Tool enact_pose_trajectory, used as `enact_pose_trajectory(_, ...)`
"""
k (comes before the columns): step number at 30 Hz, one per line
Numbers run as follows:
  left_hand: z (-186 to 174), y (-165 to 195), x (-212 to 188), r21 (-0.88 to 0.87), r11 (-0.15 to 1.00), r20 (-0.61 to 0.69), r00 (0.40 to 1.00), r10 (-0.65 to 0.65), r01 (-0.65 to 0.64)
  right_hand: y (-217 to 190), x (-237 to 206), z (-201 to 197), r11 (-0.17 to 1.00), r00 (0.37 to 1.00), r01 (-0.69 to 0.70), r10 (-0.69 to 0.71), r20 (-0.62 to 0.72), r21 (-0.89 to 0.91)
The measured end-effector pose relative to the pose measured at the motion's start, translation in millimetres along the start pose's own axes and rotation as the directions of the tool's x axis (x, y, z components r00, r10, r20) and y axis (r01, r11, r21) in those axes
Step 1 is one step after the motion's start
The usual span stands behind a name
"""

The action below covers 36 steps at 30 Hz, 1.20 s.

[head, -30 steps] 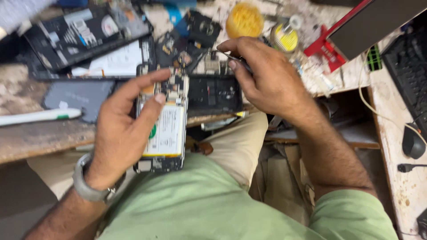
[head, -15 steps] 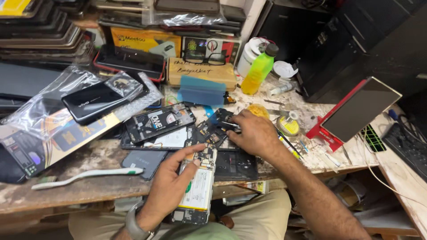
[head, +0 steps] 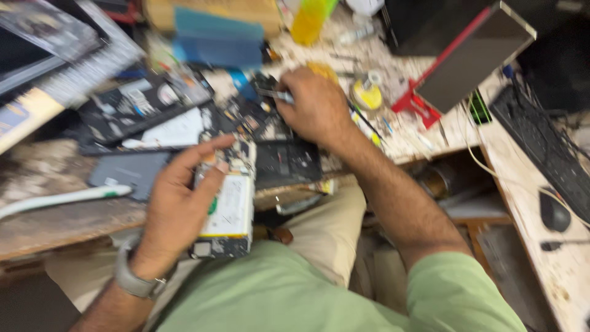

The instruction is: The person uses a screwdriver to remove screws from the internal frame of a disassembled smartphone. They then detach and set aside a small black metal bracket near the camera module. The person continues to unscrew additional fasteners around the camera area while holding the phone body steady.

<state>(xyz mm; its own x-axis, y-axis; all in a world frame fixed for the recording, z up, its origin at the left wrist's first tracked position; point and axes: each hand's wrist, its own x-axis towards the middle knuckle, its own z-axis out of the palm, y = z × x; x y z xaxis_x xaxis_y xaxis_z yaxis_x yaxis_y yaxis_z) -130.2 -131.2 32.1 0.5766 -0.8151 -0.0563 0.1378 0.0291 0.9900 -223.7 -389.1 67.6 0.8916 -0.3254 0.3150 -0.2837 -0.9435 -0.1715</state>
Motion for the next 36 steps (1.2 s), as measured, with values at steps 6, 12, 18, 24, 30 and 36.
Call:
enact_pose_trajectory(6, -5.3, 18.4, -2.6, 0.095, 0.990, 0.002, 0.995, 0.103, -0.103, -7.6, 12.8, -9.8, 0.957, 0.965, -0.255, 0.244, 0.092, 0.139)
enact_pose_trajectory(12, -5.4, 18.9, -2.9, 0.175, 0.947, 0.044, 0.963, 0.264, -0.268, -0.1, 4.8, -9.4, 0.697, 0.864, -0.501, 0.443, 0.242, 0.513)
enact_pose_trajectory(18, -9.5, 14.4, -4.7, 0.118, 0.934, 0.065, 0.942, 0.330, -0.336, -12.2, -27.4, -24.5, 0.824, 0.982, 0.132, -0.032, -0.186, 0.551)
enact_pose_trajectory(24, -7.8, 15.1, -2.1, 0.123, 0.927, 0.072, 0.935, 0.348, -0.354, -63.1, -56.8, -53.0, 0.926, 0.976, 0.188, -0.138, -0.170, 0.327)
enact_pose_trajectory(30, -9.1, 9.4, -2.1, 0.048, 0.945, 0.085, 0.944, 0.319, -0.323, -99.2, -58.0, -49.6, 0.926, 0.935, 0.342, -0.318, -0.157, 0.158)
enact_pose_trajectory(36, -13.0, 8.4, -2.1, 0.066, 0.936, 0.150, 0.931, 0.332, -0.345, -99.8, -54.4, -43.0, 0.927, 0.927, 0.374, -0.374, 0.001, 0.013)
